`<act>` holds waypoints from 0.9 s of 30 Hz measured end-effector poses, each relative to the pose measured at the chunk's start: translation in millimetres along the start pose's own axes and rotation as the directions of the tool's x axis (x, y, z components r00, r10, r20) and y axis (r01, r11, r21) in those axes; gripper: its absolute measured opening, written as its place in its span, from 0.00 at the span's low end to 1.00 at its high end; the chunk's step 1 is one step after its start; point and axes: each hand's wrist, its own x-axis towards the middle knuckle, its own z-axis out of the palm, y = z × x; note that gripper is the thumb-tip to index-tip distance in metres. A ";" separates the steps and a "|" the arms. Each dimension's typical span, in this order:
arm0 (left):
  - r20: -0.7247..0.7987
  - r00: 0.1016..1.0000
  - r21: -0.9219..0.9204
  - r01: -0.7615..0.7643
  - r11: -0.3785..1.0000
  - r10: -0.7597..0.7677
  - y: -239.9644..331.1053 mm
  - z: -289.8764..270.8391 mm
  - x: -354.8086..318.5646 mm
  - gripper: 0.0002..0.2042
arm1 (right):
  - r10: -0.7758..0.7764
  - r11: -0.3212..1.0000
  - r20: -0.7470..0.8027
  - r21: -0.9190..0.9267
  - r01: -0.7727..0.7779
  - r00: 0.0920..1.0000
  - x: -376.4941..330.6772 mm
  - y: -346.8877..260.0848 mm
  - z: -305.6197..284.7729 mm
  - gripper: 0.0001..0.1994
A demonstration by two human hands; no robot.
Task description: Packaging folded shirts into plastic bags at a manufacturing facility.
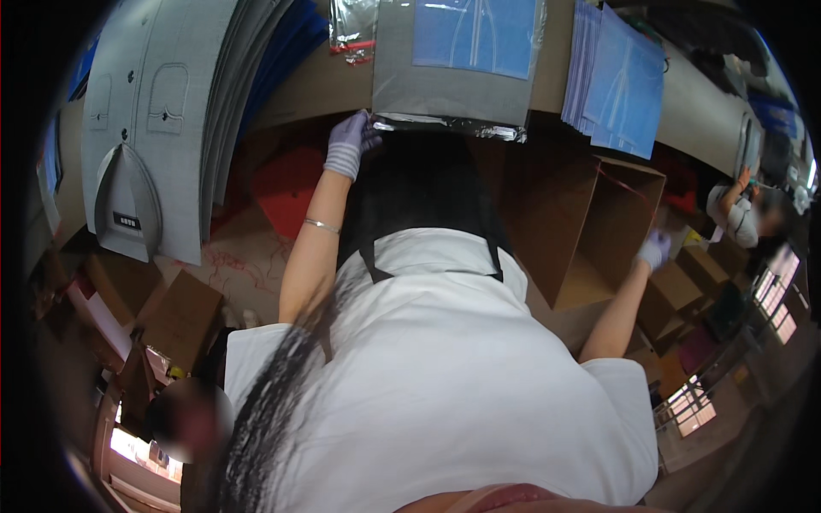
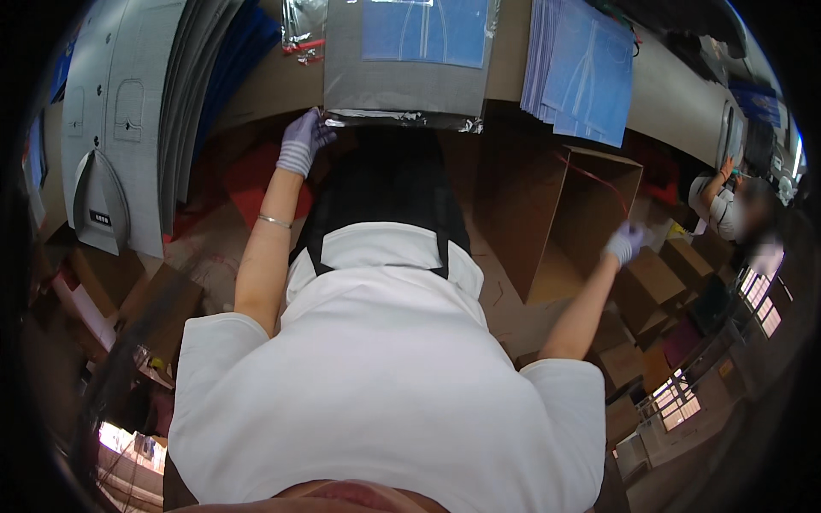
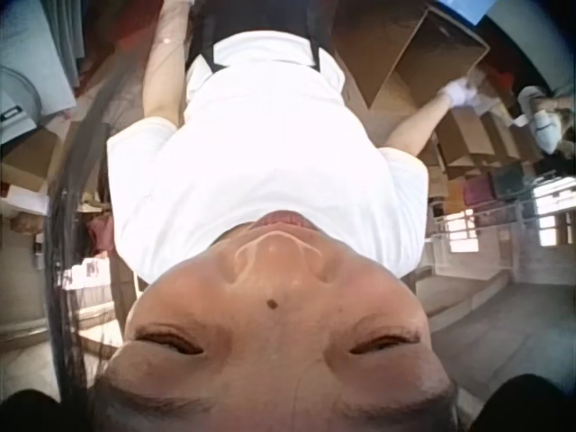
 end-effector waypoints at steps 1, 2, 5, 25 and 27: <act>0.116 0.987 -0.017 0.118 0.993 -0.116 3.8 16.9 -5.4 0.15 | 0.008 0.958 0.047 -0.288 0.006 0.999 10.7 41.4 -19.2 0.13; 0.195 0.959 -0.008 0.213 0.977 -0.207 -1.0 28.1 -1.8 0.18 | -0.049 0.975 0.264 -0.196 0.104 0.963 10.9 85.6 -10.9 0.15; 0.369 0.913 0.136 0.134 0.982 -0.176 -18.1 5.9 -2.6 0.19 | -0.154 0.982 0.802 0.060 0.179 0.577 -90.1 -3.3 30.4 0.24; 0.498 0.807 -0.489 -0.041 0.871 0.317 46.0 11.4 45.6 0.25 | -0.546 0.810 0.507 0.521 0.267 0.667 -121.2 -367.7 141.0 0.23; 0.427 0.854 -0.439 -0.092 0.894 0.298 50.5 16.1 36.4 0.25 | -0.623 0.614 0.341 0.771 0.169 0.704 -136.6 -365.4 81.8 0.15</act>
